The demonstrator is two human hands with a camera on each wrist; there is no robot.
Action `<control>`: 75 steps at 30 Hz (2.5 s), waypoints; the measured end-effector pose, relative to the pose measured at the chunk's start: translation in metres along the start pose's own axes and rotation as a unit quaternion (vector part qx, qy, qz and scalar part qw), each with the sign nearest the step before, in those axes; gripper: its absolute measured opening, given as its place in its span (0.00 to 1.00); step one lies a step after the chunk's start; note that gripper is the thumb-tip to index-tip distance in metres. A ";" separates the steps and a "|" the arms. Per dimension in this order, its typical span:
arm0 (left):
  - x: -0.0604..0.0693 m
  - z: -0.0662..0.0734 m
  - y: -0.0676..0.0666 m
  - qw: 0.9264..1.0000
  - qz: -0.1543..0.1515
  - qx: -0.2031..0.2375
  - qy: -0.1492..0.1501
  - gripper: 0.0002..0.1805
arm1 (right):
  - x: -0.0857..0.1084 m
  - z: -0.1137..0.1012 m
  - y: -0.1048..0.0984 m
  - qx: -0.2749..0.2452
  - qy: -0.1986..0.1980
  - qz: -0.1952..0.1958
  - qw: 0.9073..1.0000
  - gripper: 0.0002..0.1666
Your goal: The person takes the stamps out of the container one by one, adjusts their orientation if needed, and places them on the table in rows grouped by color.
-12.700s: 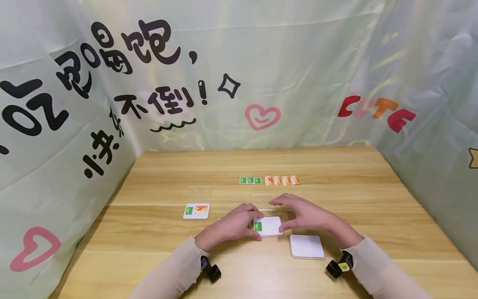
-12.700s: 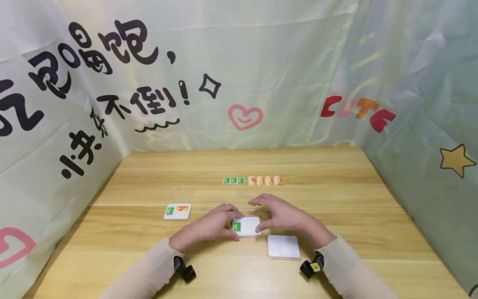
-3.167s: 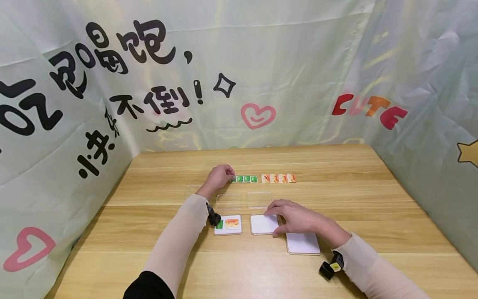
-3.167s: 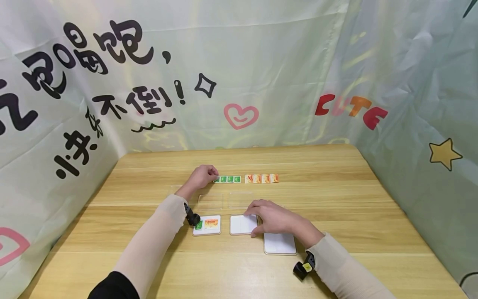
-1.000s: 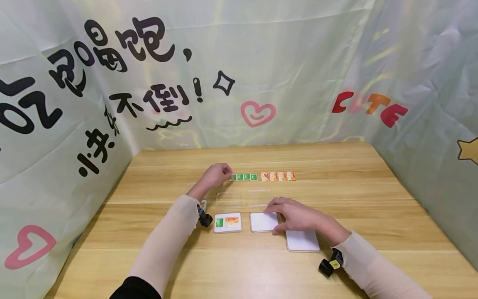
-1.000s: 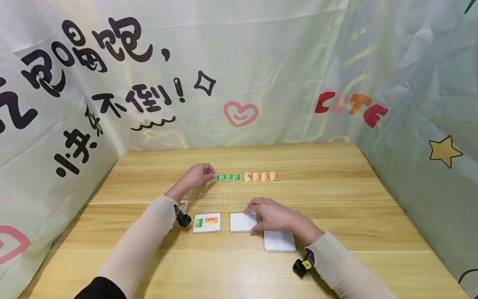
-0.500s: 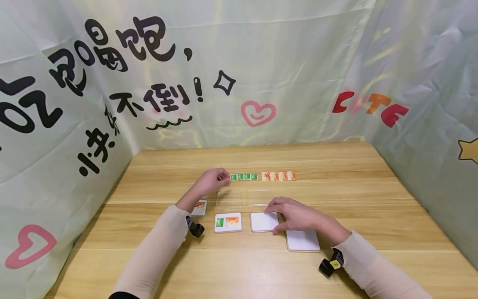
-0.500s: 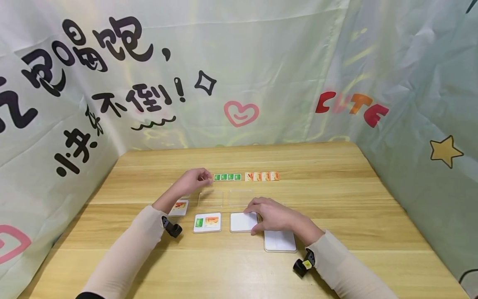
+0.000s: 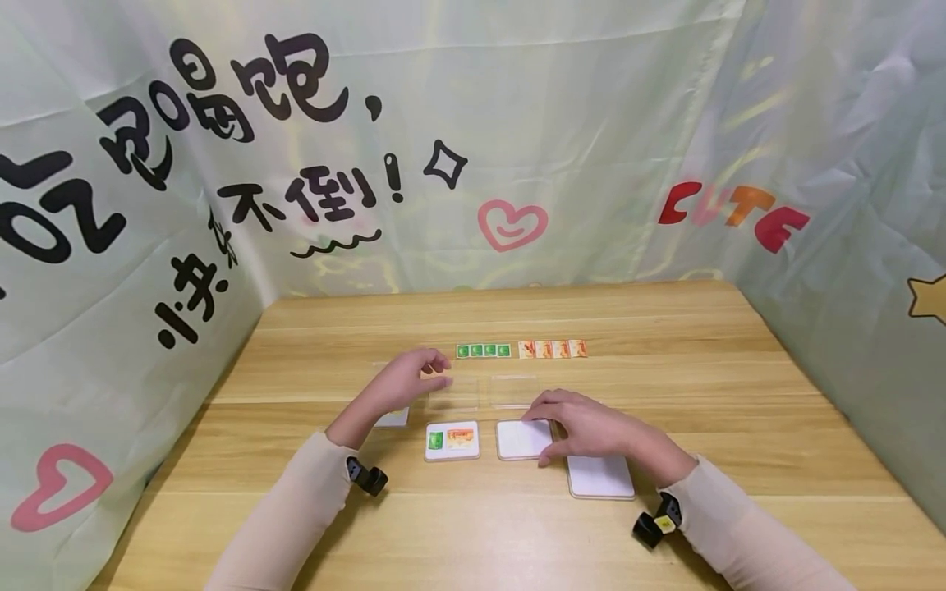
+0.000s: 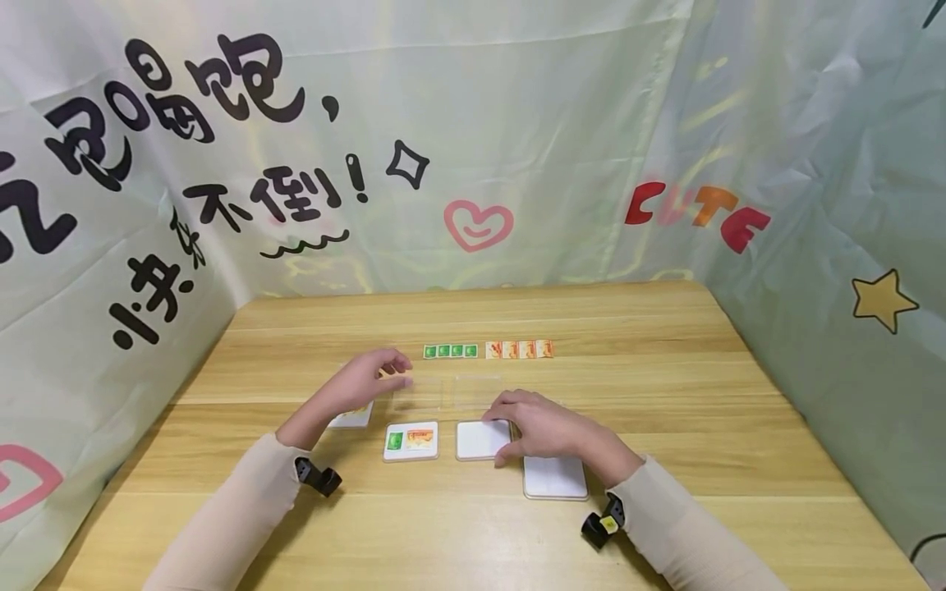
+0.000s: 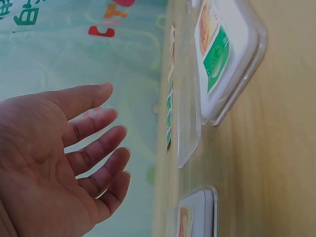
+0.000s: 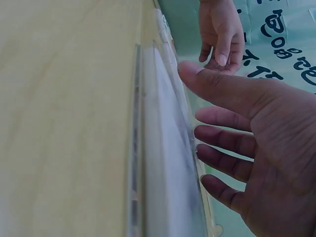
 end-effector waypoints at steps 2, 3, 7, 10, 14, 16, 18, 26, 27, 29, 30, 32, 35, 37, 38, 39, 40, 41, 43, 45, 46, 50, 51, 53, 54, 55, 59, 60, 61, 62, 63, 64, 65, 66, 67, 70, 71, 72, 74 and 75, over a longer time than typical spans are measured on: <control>0.005 0.001 0.001 1.000 -0.002 -0.005 0.002 0.15 | 0.001 -0.001 -0.001 0.001 -0.004 0.003 1.000 0.34; 0.007 0.002 0.001 1.000 -0.004 -0.008 0.003 0.15 | 0.001 -0.001 -0.002 0.002 -0.006 0.005 1.000 0.34; 0.016 0.005 0.002 1.000 -0.011 -0.018 0.003 0.17 | 0.001 -0.005 -0.006 0.003 -0.015 0.016 1.000 0.33; 0.022 0.007 0.004 1.000 -0.015 -0.027 -0.001 0.19 | 0.000 -0.008 -0.009 0.003 -0.016 0.023 1.000 0.33; 0.029 0.008 0.005 0.999 -0.017 -0.035 0.004 0.19 | -0.002 -0.012 -0.012 -0.004 -0.002 0.024 1.000 0.32; 0.032 0.008 0.006 0.999 -0.018 -0.034 0.012 0.21 | -0.004 -0.015 -0.014 -0.010 0.005 0.023 1.000 0.32; 0.035 0.007 0.008 0.999 -0.020 -0.034 0.021 0.21 | -0.007 -0.019 -0.014 -0.015 0.007 0.024 1.000 0.32; 0.047 0.008 0.016 0.997 -0.036 -0.050 0.037 0.25 | -0.018 -0.032 -0.014 -0.029 0.007 0.017 0.999 0.30; 0.048 0.008 0.017 0.997 -0.036 -0.052 0.036 0.26 | -0.019 -0.033 -0.014 -0.030 0.006 0.016 0.999 0.30; 0.051 0.009 0.019 0.997 -0.036 -0.053 0.029 0.27 | -0.022 -0.036 -0.013 -0.031 0.004 0.012 0.999 0.30; 0.052 0.009 0.020 0.998 -0.036 -0.055 0.026 0.27 | -0.023 -0.038 -0.013 -0.031 0.003 0.010 0.999 0.30; 0.054 0.010 0.021 0.997 -0.038 -0.059 0.020 0.29 | -0.025 -0.041 -0.013 -0.032 0.001 0.007 0.999 0.30; 0.055 0.010 0.023 0.996 -0.045 -0.069 0.022 0.32 | -0.029 -0.045 -0.012 -0.030 0.000 0.004 1.000 0.31; 0.055 0.011 0.024 0.996 -0.049 -0.070 0.028 0.34 | -0.031 -0.048 -0.012 -0.032 0.001 0.003 0.999 0.31; 0.056 0.011 0.024 0.996 -0.051 -0.070 0.031 0.35 | -0.032 -0.049 -0.011 -0.033 0.001 0.003 0.999 0.31; 0.056 0.012 0.024 0.996 -0.052 -0.071 0.033 0.36 | -0.034 -0.050 -0.011 -0.032 0.000 0.004 0.999 0.31; 0.056 0.012 0.025 0.995 -0.053 -0.072 0.035 0.36 | -0.035 -0.051 -0.011 -0.031 -0.001 0.005 1.000 0.31; 0.056 0.012 0.025 0.995 -0.054 -0.073 0.036 0.37 | -0.036 -0.052 -0.010 -0.030 -0.004 0.007 1.000 0.32; 0.057 0.012 0.026 0.995 -0.055 -0.077 0.040 0.39 | -0.039 -0.053 -0.009 -0.027 -0.008 0.009 1.000 0.32; 0.058 0.011 0.027 0.994 -0.057 -0.084 0.046 0.41 | -0.042 -0.055 -0.008 -0.025 -0.012 0.010 1.000 0.32; 0.058 0.011 0.027 0.993 -0.059 -0.088 0.049 0.42 | -0.043 -0.056 -0.008 -0.026 -0.013 0.010 1.000 0.32; 0.060 0.010 0.027 0.991 -0.067 -0.099 0.061 0.44 | -0.046 -0.060 -0.005 -0.028 -0.011 0.008 1.000 0.31; 0.060 0.010 0.027 0.991 -0.068 -0.101 0.063 0.44 | -0.047 -0.061 -0.004 -0.028 -0.011 0.007 1.000 0.31; 0.060 0.009 0.027 0.990 -0.070 -0.106 0.067 0.44 | -0.049 -0.062 -0.002 -0.026 -0.008 0.003 1.000 0.31; 0.060 0.009 0.028 0.989 -0.072 -0.110 0.069 0.45 | -0.050 -0.063 -0.002 -0.025 -0.006 0.002 1.000 0.31; 0.060 0.009 0.028 0.988 -0.074 -0.111 0.071 0.45 | -0.050 -0.063 -0.001 -0.025 -0.004 0.000 1.000 0.31; 0.060 0.009 0.029 0.987 -0.080 -0.114 0.079 0.45 | -0.054 -0.063 0.002 -0.028 -0.001 -0.005 1.000 0.32; 0.060 0.010 0.029 0.987 -0.081 -0.116 0.079 0.45 | -0.055 -0.063 0.003 -0.029 0.000 -0.006 1.000 0.32; 0.060 0.010 0.029 0.987 -0.082 -0.115 0.079 0.45 | -0.056 -0.064 0.003 -0.031 -0.001 -0.006 0.999 0.31; 0.060 0.011 0.029 0.987 -0.083 -0.115 0.078 0.45 | -0.057 -0.064 0.004 -0.034 -0.001 -0.008 0.999 0.31; 0.060 0.011 0.029 0.987 -0.085 -0.114 0.076 0.44 | -0.057 -0.064 0.004 -0.035 0.000 -0.009 0.999 0.32; 0.060 0.011 0.029 0.987 -0.086 -0.113 0.074 0.44 | -0.058 -0.065 0.005 -0.036 0.002 -0.012 0.999 0.32; 0.060 0.011 0.029 0.987 -0.088 -0.113 0.073 0.44 | -0.059 -0.066 0.006 -0.038 0.004 -0.015 0.999 0.32; 0.060 0.011 0.030 0.987 -0.089 -0.112 0.071 0.43 | -0.059 -0.066 0.006 -0.039 0.005 -0.018 0.999 0.32; 0.060 0.011 0.030 0.987 -0.090 -0.110 0.071 0.43 | -0.060 -0.067 0.007 -0.040 0.005 -0.020 0.999 0.32; 0.060 0.010 0.031 0.988 -0.091 -0.108 0.066 0.41 | -0.062 -0.069 0.009 -0.032 0.003 -0.023 0.999 0.32; 0.060 0.010 0.031 0.988 -0.091 -0.108 0.065 0.41 | -0.063 -0.070 0.010 -0.032 0.000 -0.023 0.999 0.32; 0.060 0.010 0.031 0.988 -0.091 -0.108 0.065 0.41 | -0.063 -0.070 0.011 -0.030 -0.001 -0.023 0.999 0.31; 0.060 0.009 0.032 0.988 -0.093 -0.106 0.064 0.40 | -0.065 -0.070 0.013 -0.025 -0.004 -0.022 0.999 0.31; 0.061 0.009 0.032 0.988 -0.093 -0.106 0.065 0.40 | -0.065 -0.071 0.014 -0.025 -0.004 -0.023 0.999 0.31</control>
Point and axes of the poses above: each hand's wrist, its own x-axis away from the middle knuckle, its own y-axis out of the palm, z = x × y, the point moved 1 cm from there along -x, towards the middle knuckle, and after that the axes turned 8 degrees about y, right-handed, at the moved point
